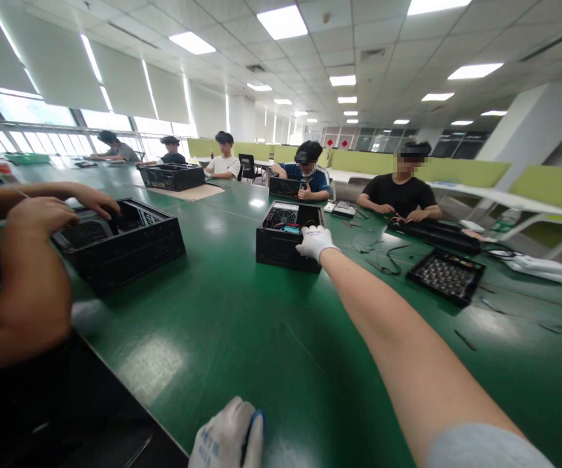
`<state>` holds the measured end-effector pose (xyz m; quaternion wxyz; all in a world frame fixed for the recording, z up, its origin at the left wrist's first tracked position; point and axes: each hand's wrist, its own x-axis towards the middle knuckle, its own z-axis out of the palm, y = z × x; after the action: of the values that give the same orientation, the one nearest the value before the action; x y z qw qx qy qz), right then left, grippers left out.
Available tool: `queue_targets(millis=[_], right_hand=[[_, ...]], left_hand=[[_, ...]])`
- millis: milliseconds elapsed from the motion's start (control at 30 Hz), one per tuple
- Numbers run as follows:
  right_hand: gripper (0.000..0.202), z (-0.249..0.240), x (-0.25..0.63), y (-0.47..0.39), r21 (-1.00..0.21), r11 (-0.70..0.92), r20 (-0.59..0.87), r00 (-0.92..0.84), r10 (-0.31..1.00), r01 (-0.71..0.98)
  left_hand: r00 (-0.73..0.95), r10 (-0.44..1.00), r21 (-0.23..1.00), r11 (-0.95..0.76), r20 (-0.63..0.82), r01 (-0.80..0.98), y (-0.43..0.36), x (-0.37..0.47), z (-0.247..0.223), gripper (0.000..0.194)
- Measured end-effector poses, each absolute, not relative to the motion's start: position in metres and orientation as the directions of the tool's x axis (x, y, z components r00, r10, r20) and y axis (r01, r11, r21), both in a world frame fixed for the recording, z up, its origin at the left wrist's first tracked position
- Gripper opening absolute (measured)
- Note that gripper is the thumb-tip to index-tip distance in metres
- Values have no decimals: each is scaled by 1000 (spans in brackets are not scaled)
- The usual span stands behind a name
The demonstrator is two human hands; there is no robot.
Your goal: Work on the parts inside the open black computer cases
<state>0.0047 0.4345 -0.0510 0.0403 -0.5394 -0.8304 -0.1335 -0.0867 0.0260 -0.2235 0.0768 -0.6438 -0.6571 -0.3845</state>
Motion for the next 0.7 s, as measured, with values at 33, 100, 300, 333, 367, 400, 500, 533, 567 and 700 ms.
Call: queue_targets(millis=[33, 100, 300, 333, 367, 400, 500, 533, 567, 700], right_hand=[[44, -52, 7, 425, 181, 391, 218, -424, 879, 902], [48, -55, 15, 401, 182, 410, 230, -444, 866, 894], [54, -58, 57, 309, 191, 515, 252, -548, 797, 836], [55, -57, 66, 292, 195, 533, 254, -568, 783, 823], [55, -56, 75, 274, 198, 551, 255, -585, 769, 811], [55, -55, 84, 256, 200, 567, 255, -601, 757, 799], [53, -53, 114, 203, 201, 606, 260, -638, 725, 770], [52, -52, 124, 187, 201, 622, 273, -654, 706, 756], [51, -52, 134, 171, 201, 640, 290, -669, 684, 742], [45, -51, 170, 117, 178, 710, 343, -719, 604, 681]], left_hand=[[-166, 780, 415, -129, 603, 901, 26, -86, -223, 21], [-170, 763, 420, -143, 623, 896, 25, -87, -224, 18], [-99, 783, 376, -180, 614, 909, 22, -90, -224, 18], [-91, 786, 369, -182, 612, 911, 22, -91, -222, 19], [-86, 787, 367, -185, 611, 912, 22, -91, -221, 21], [-84, 787, 368, -189, 612, 910, 22, -91, -220, 22], [-94, 770, 387, -207, 631, 898, 21, -92, -216, 21], [-102, 765, 402, -216, 636, 890, 20, -91, -213, 21], [-108, 765, 421, -226, 635, 878, 18, -91, -208, 21], [-54, 773, 465, -322, 632, 825, 3, -82, -164, 24]])
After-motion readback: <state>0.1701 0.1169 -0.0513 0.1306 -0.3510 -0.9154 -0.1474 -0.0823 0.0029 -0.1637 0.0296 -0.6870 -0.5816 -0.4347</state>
